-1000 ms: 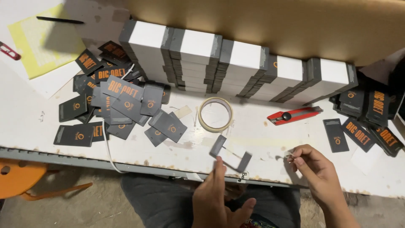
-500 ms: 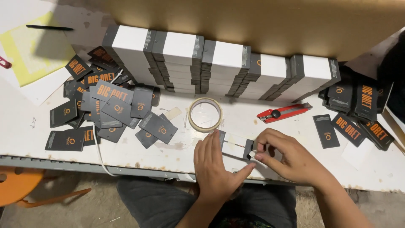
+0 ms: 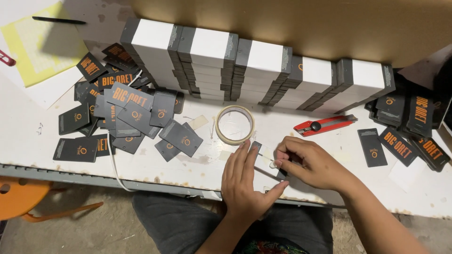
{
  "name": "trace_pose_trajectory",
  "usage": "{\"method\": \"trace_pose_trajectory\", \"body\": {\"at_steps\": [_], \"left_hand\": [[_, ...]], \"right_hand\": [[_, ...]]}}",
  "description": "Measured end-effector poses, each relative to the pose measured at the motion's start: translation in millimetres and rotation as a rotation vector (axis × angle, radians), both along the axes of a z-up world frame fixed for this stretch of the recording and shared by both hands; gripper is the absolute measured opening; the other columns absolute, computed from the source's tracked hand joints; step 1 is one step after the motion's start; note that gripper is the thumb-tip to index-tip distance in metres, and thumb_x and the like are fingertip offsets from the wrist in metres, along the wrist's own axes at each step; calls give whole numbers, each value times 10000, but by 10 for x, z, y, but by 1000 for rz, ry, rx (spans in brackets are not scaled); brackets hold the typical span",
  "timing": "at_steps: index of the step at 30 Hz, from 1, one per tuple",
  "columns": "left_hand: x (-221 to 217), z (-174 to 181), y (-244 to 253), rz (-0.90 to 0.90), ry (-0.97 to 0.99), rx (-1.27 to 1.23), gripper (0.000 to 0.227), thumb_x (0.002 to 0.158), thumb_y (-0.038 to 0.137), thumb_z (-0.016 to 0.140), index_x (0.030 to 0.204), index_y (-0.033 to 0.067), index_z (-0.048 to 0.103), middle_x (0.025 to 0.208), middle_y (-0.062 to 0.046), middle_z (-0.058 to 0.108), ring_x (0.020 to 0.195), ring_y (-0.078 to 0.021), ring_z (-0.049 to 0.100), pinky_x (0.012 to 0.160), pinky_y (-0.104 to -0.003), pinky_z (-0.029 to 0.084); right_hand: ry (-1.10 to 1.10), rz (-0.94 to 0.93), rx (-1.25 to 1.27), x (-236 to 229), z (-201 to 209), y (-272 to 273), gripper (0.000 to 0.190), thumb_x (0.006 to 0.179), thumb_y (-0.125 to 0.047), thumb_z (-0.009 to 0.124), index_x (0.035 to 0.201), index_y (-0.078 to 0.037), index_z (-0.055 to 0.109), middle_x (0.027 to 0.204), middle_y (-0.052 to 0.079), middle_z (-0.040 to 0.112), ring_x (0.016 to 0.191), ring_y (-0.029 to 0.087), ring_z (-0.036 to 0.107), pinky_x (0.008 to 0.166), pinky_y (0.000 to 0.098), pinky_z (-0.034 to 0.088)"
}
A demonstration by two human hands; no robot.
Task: The person assembles small card packs by inserting black cards into white sleeves and sealing them with tape. They then stack the finished packs and place them into a cardboard box. The person also shuffles a separate stack of black cards on the table.
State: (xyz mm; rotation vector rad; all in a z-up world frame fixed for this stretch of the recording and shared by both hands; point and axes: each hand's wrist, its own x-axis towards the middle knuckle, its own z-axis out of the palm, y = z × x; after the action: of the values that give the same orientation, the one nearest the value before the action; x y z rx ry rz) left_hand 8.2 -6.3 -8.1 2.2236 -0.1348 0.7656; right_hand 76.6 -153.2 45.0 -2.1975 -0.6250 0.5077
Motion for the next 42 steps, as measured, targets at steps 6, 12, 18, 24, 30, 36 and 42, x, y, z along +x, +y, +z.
{"method": "trace_pose_trajectory", "body": {"at_steps": [6,12,18,24,30,36,42], "left_hand": [[20,48,48,-25,-144,33,391,753,404,624,954,71,576,1062,-105,577,946,-261,591,809,-361,482],[18,-12,54,-32,-157,45,358,763,378,615,938,67,594,997,-85,612,949,-265,596,806,-365,483],[13,-30,60,-33,-174,75,280,747,310,661,923,96,619,1006,-79,601,950,-266,588,797,-371,490],[8,-14,71,-45,-197,84,219,763,295,641,896,120,631,1006,-84,600,942,-278,584,776,-377,494],[7,16,83,-65,-169,147,222,765,318,642,899,140,637,1026,-69,589,966,-282,563,752,-365,492],[-4,-15,77,-54,-152,116,258,763,299,625,885,72,608,1024,-61,605,975,-265,572,764,-345,481],[6,45,101,-69,-194,174,175,770,245,628,916,150,620,1015,-80,586,953,-291,569,740,-369,500]], "right_hand": [[-80,16,-41,-24,-48,6,157,814,-207,522,689,-124,477,630,-19,472,608,136,398,580,242,347],[-22,105,-87,12,81,-12,181,844,-237,485,696,-134,479,642,-20,456,611,122,403,537,230,356],[-30,188,-198,63,81,-7,163,858,-265,455,762,-138,493,711,1,498,626,155,468,595,250,375],[-62,170,-225,53,-11,-5,134,845,-237,469,762,-133,490,708,10,485,603,173,454,578,266,373],[-82,133,-255,37,10,45,143,816,-230,515,704,-144,500,633,3,486,585,169,432,569,275,358],[68,-133,-236,32,-49,54,216,674,-205,704,726,-168,498,666,-41,494,578,101,411,525,228,354],[305,-362,-29,41,-98,13,276,631,-113,783,778,-106,549,595,-10,462,553,83,403,529,204,349]]}}
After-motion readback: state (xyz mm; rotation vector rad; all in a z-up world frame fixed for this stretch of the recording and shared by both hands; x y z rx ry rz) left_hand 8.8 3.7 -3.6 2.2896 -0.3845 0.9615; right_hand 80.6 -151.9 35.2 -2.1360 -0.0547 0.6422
